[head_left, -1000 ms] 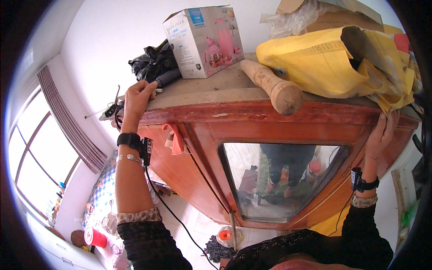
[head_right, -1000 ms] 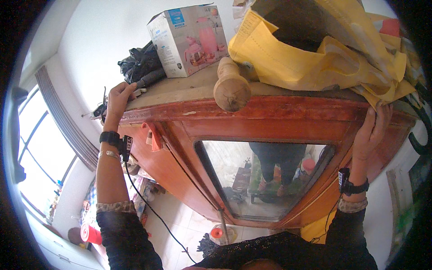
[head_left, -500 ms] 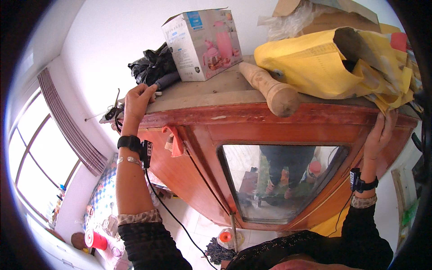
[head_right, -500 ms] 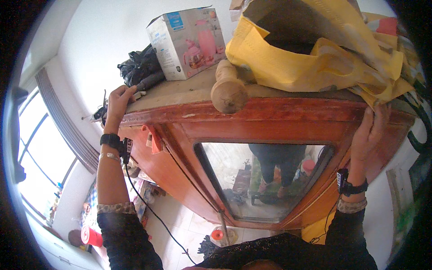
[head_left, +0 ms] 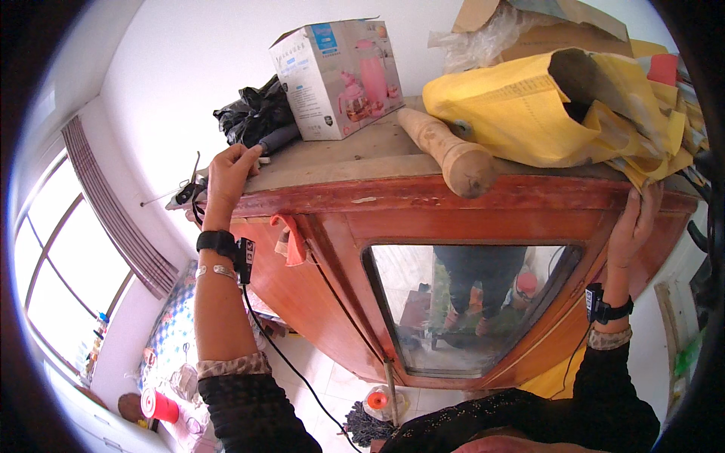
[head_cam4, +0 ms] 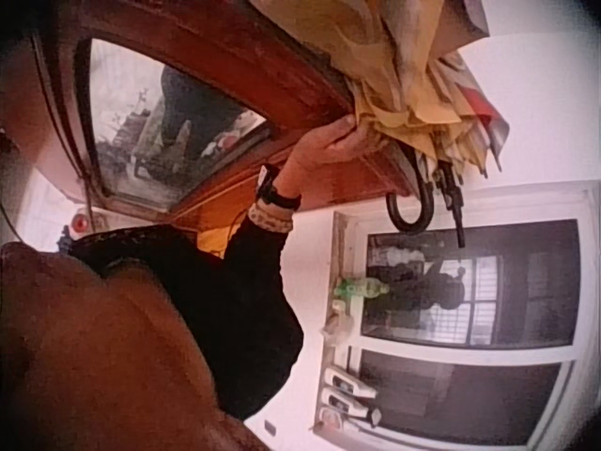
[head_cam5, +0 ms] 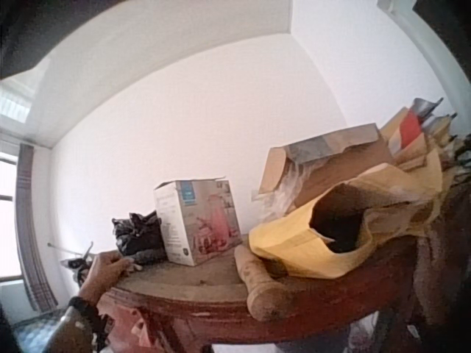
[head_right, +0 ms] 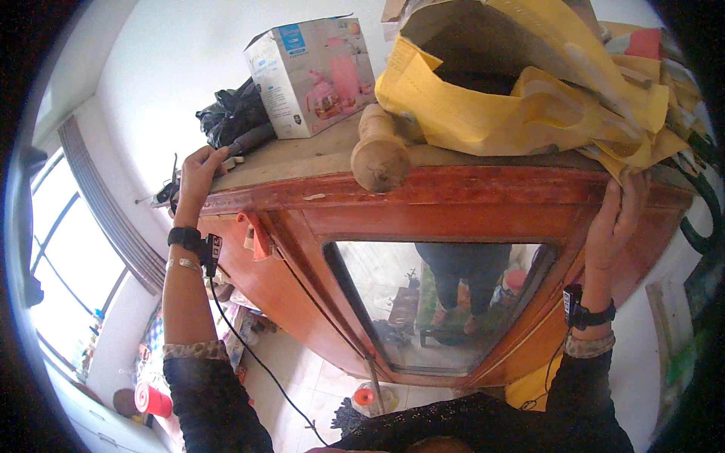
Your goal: The person organizes items on top of a wooden cabinet, moving a black plastic bag, a box, and a yellow paper bag. They then pick up a small bottle with a yellow cap, open it, and place it back on the cabinet.
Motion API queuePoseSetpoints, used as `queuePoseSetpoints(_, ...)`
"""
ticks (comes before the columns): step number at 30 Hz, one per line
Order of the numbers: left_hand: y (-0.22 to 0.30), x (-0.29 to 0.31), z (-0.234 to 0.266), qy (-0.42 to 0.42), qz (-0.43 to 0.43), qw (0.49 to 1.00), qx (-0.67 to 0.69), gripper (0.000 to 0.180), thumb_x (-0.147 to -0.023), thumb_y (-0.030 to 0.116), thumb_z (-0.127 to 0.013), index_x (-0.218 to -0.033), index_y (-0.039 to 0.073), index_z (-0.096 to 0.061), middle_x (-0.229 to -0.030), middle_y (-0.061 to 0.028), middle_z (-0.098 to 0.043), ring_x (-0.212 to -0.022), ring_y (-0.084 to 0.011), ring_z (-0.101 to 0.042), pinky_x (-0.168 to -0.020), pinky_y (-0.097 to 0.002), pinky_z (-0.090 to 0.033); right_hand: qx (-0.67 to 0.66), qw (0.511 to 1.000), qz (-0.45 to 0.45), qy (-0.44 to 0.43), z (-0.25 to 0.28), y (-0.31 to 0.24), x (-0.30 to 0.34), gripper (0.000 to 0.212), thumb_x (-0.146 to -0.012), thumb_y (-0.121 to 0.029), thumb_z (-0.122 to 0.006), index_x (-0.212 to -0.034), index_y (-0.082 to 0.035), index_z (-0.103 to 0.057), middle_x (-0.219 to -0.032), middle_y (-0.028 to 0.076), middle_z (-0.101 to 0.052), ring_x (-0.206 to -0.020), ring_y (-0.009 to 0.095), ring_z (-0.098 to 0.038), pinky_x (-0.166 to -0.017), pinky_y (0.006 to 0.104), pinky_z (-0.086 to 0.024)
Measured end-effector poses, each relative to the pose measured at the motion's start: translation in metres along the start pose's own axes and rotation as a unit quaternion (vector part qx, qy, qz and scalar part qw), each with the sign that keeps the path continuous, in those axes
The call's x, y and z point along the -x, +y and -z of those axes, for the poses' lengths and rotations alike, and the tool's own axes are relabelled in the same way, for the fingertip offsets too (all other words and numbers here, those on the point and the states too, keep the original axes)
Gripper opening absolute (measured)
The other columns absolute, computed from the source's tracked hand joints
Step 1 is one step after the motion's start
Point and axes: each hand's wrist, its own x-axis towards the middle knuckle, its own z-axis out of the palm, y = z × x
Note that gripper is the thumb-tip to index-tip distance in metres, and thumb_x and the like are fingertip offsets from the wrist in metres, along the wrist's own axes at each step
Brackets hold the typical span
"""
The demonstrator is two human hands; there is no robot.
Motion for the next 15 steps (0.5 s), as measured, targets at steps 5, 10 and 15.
queuePoseSetpoints(5, 0.0, -0.0005, -0.0001, -0.003, 0.001, 1.0, 0.005, 0.037, -0.087, 0.031, -0.065, -0.066, 0.001, -0.061, -0.059, -0.0022, -0.058, -0.056, -0.0087, -0.052, -0.056, -0.0248, -0.042, -0.011, 1.0, -0.012, 0.0, 0.0006, -0.0021, -0.0004, 0.029, -0.097, -0.012, -0.05, -0.119, 0.005, -0.057, -0.127, 0.021, -0.055, -0.127, 0.041, -0.042, -0.11, 0.0481, -0.029)
queuePoseSetpoints(10, 0.0002, 0.0001, -0.0003, 0.002, 0.002, 1.0, -0.002, 0.037, -0.086, 0.032, -0.065, -0.066, 0.002, -0.061, -0.059, -0.0023, -0.057, -0.057, -0.0085, -0.051, -0.056, -0.0248, -0.042, 0.0, 1.0, -0.008, 0.001, 0.0002, -0.0002, 0.0008, 0.029, -0.097, -0.012, -0.049, -0.119, 0.006, -0.057, -0.128, 0.022, -0.054, -0.127, 0.042, -0.042, -0.11, 0.0494, -0.029)
queuePoseSetpoints(15, -0.0008, 0.0, -0.0008, 0.001, -0.001, 1.0, 0.017, 0.038, -0.086, 0.033, -0.065, -0.064, 0.002, -0.059, -0.058, -0.002, -0.057, -0.055, -0.0084, -0.05, -0.054, -0.0253, -0.041, 0.001, 1.0, 0.008, 0.008, -0.0015, 0.002, 0.002, 0.029, -0.097, -0.011, -0.049, -0.119, 0.006, -0.057, -0.128, 0.022, -0.054, -0.127, 0.042, -0.042, -0.11, 0.0498, -0.029)
